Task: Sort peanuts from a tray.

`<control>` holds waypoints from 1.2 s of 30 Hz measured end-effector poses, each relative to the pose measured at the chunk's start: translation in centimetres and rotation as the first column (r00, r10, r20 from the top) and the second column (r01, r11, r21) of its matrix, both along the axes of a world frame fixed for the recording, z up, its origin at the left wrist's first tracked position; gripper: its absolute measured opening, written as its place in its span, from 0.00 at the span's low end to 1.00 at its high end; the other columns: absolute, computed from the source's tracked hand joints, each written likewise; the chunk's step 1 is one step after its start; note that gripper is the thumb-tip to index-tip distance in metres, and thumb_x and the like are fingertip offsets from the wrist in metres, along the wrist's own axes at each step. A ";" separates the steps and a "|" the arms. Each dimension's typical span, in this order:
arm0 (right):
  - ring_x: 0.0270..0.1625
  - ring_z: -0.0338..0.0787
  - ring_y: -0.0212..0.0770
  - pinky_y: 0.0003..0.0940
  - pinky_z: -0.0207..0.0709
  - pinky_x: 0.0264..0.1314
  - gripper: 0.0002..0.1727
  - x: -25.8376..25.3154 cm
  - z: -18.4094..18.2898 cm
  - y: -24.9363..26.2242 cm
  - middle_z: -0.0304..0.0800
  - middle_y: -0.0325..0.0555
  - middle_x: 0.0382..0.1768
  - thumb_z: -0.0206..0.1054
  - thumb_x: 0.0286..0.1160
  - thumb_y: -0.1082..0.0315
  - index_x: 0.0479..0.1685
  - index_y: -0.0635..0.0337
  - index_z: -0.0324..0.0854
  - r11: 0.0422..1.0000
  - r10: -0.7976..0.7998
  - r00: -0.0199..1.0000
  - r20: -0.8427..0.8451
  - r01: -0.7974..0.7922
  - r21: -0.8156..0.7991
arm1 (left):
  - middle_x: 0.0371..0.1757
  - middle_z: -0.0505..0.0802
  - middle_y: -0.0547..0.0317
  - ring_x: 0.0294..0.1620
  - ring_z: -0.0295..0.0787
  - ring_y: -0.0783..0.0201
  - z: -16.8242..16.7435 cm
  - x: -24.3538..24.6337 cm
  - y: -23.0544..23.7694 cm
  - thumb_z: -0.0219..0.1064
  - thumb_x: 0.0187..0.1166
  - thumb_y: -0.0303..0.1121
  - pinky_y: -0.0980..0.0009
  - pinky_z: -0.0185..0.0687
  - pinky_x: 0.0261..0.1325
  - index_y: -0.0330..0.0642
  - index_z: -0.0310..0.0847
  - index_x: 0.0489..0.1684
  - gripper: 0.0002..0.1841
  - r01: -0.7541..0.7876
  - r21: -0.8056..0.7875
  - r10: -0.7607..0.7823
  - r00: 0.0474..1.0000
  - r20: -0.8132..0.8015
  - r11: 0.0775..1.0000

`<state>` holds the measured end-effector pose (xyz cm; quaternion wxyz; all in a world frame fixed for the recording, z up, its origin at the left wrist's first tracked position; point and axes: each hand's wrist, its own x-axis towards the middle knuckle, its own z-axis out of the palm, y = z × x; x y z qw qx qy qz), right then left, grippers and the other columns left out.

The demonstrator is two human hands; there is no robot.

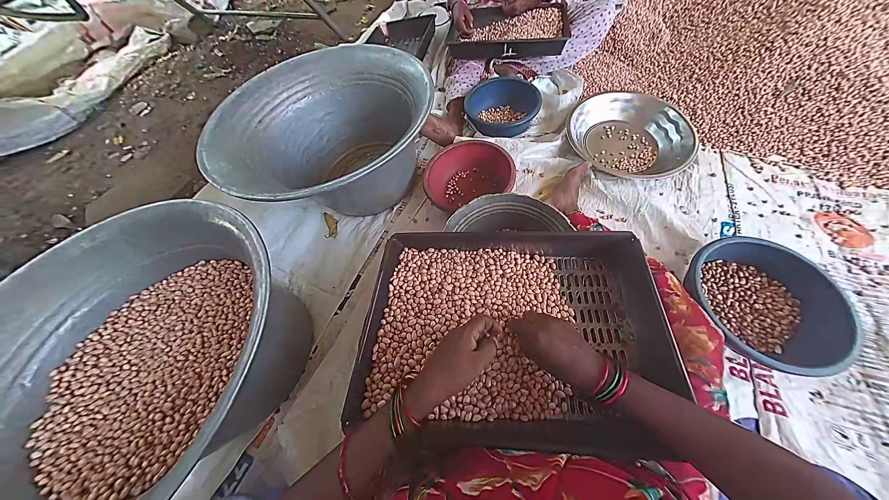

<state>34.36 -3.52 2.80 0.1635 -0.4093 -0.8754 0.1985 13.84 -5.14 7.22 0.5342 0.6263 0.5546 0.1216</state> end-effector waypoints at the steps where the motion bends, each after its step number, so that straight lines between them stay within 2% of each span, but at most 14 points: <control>1: 0.35 0.94 0.63 0.55 0.87 0.33 0.09 -0.4 -0.8 0.2 0.91 0.64 0.33 0.64 0.75 0.77 0.44 0.71 0.90 0.998 0.009 1.000 0.011 -0.010 0.069 | 0.29 0.83 0.58 0.25 0.75 0.65 0.2 -0.2 -0.1 0.54 0.90 0.35 0.65 0.74 0.34 0.40 0.75 0.74 0.19 0.038 0.031 -0.034 0.995 -0.097 0.999; 3: 0.35 0.94 0.65 0.56 0.86 0.32 0.08 -0.8 -1.1 0.6 0.89 0.65 0.31 0.64 0.74 0.77 0.39 0.71 0.89 0.998 0.018 0.999 0.030 -0.020 0.066 | 0.35 0.90 0.42 0.33 0.85 0.46 0.7 0.1 -0.6 0.55 0.92 0.40 0.47 0.80 0.44 0.40 0.70 0.83 0.24 0.179 0.059 -0.158 0.953 -0.259 0.982; 5: 0.48 0.94 0.63 0.57 0.85 0.49 0.14 -0.4 0.9 1.1 0.92 0.66 0.44 0.58 0.83 0.73 0.51 0.72 0.88 0.969 -0.002 0.999 0.035 0.011 -0.247 | 0.41 0.93 0.35 0.41 0.92 0.36 0.4 0.9 -1.4 0.55 0.92 0.38 0.38 0.81 0.49 0.35 0.79 0.73 0.21 0.308 0.112 -0.263 0.916 -0.302 0.945; 8: 0.35 0.83 0.27 0.23 0.77 0.43 0.09 1.6 3.4 1.8 0.86 0.42 0.39 0.57 0.84 0.74 0.51 0.68 0.82 0.666 -0.313 0.922 -0.228 0.042 -0.744 | 0.43 0.94 0.33 0.47 0.93 0.32 -0.3 2.5 -2.2 0.54 0.91 0.36 0.35 0.82 0.49 0.32 0.85 0.62 0.18 0.485 0.111 -0.417 0.831 -0.369 0.867; 12: 0.36 0.91 0.29 0.28 0.89 0.43 0.08 4.5 3.7 1.1 0.87 0.34 0.40 0.49 0.84 0.76 0.49 0.59 0.73 0.296 -0.559 0.768 -0.313 -0.168 -0.940 | 0.46 0.93 0.32 0.52 0.92 0.32 -0.4 4.4 -2.2 0.50 0.94 0.38 0.38 0.82 0.52 0.33 0.78 0.66 0.19 0.628 -0.084 -0.582 0.653 -0.485 0.774; 15: 0.28 0.80 0.25 0.22 0.76 0.35 0.07 3.5 3.3 -0.3 0.83 0.38 0.33 0.57 0.87 0.73 0.50 0.67 0.80 0.477 -0.336 0.929 -0.154 0.027 -0.879 | 0.41 0.93 0.34 0.47 0.93 0.32 -1.1 4.6 -2.9 0.49 0.94 0.36 0.39 0.83 0.46 0.32 0.80 0.59 0.17 0.646 -0.018 -0.560 0.646 -0.519 0.763; 19: 0.55 0.92 0.67 0.64 0.80 0.60 0.19 1.3 2.6 -1.8 0.92 0.68 0.52 0.56 0.90 0.67 0.68 0.69 0.81 0.803 0.073 0.980 0.188 0.054 -0.593 | 0.41 0.92 0.33 0.48 0.93 0.35 -0.7 3.6 -2.7 0.52 0.92 0.37 0.40 0.82 0.51 0.28 0.80 0.59 0.19 0.519 -0.041 -0.491 0.777 -0.394 0.854; 22: 0.50 0.93 0.71 0.68 0.81 0.50 0.16 0.9 1.4 -2.6 0.93 0.68 0.45 0.56 0.89 0.68 0.59 0.70 0.84 0.879 0.065 0.979 0.192 0.035 -0.476 | 0.25 0.82 0.61 0.23 0.77 0.70 -0.6 -0.2 -2.4 0.59 0.86 0.31 0.73 0.76 0.32 0.33 0.82 0.46 0.10 0.083 -0.039 -0.077 0.988 0.132 0.996; 24: 0.48 0.94 0.66 0.64 0.82 0.51 0.16 1.4 1.3 -2.2 0.93 0.66 0.44 0.56 0.88 0.68 0.57 0.72 0.85 0.849 0.000 0.995 0.097 0.052 -0.526 | 0.19 0.86 0.79 0.17 0.80 0.85 -1.5 -3.0 -2.5 0.60 0.79 0.32 0.86 0.76 0.23 0.53 0.81 0.31 0.08 -0.159 -0.199 0.248 0.767 0.591 0.967; 26: 0.36 0.87 0.46 0.44 0.79 0.43 0.15 1.9 1.7 -1.5 0.89 0.54 0.36 0.57 0.88 0.67 0.55 0.70 0.84 0.750 -0.147 0.989 -0.034 0.089 -0.655 | 0.31 0.97 0.74 0.27 0.92 0.80 -2.2 -5.7 -2.4 0.68 0.80 0.44 0.83 0.86 0.32 0.62 0.90 0.36 0.05 -0.068 -0.261 0.252 0.572 0.780 0.963; 29: 0.30 0.82 0.25 0.23 0.78 0.37 0.07 1.9 3.0 -0.5 0.82 0.38 0.32 0.55 0.89 0.71 0.49 0.66 0.76 0.475 -0.381 0.919 -0.106 0.096 -0.875 | 0.28 0.87 0.82 0.24 0.79 0.88 -1.3 -6.5 -3.2 0.61 0.83 0.34 0.89 0.74 0.28 0.53 0.82 0.37 0.06 -0.113 -0.134 0.166 0.851 0.498 0.985; 31: 0.30 0.84 0.25 0.23 0.81 0.38 0.06 1.5 3.6 -0.4 0.82 0.39 0.36 0.54 0.87 0.75 0.50 0.67 0.75 0.383 -0.407 0.907 -0.104 0.067 -0.921 | 0.24 0.80 0.66 0.23 0.70 0.74 -0.5 -5.3 -3.6 0.60 0.84 0.33 0.75 0.68 0.30 0.36 0.84 0.45 0.10 -0.011 0.016 0.011 1.000 0.009 1.000; 34: 0.28 0.75 0.25 0.23 0.69 0.34 0.09 1.0 3.4 -1.2 0.80 0.38 0.31 0.58 0.87 0.71 0.49 0.66 0.82 0.513 -0.209 0.971 -0.115 0.009 -0.858 | 0.32 0.91 0.40 0.34 0.90 0.42 -0.7 -3.9 -4.3 0.59 0.87 0.35 0.43 0.82 0.43 0.31 0.86 0.57 0.16 0.203 0.083 -0.170 0.939 -0.300 0.976; 36: 0.37 0.86 0.43 0.41 0.78 0.45 0.13 0.7 3.4 -2.0 0.90 0.55 0.38 0.61 0.86 0.69 0.55 0.70 0.86 0.653 0.062 0.992 -0.109 -0.123 -0.747 | 0.35 0.93 0.37 0.38 0.93 0.36 -0.9 -3.5 -4.6 0.58 0.88 0.34 0.38 0.83 0.44 0.30 0.86 0.56 0.16 0.268 0.092 -0.223 0.915 -0.336 0.959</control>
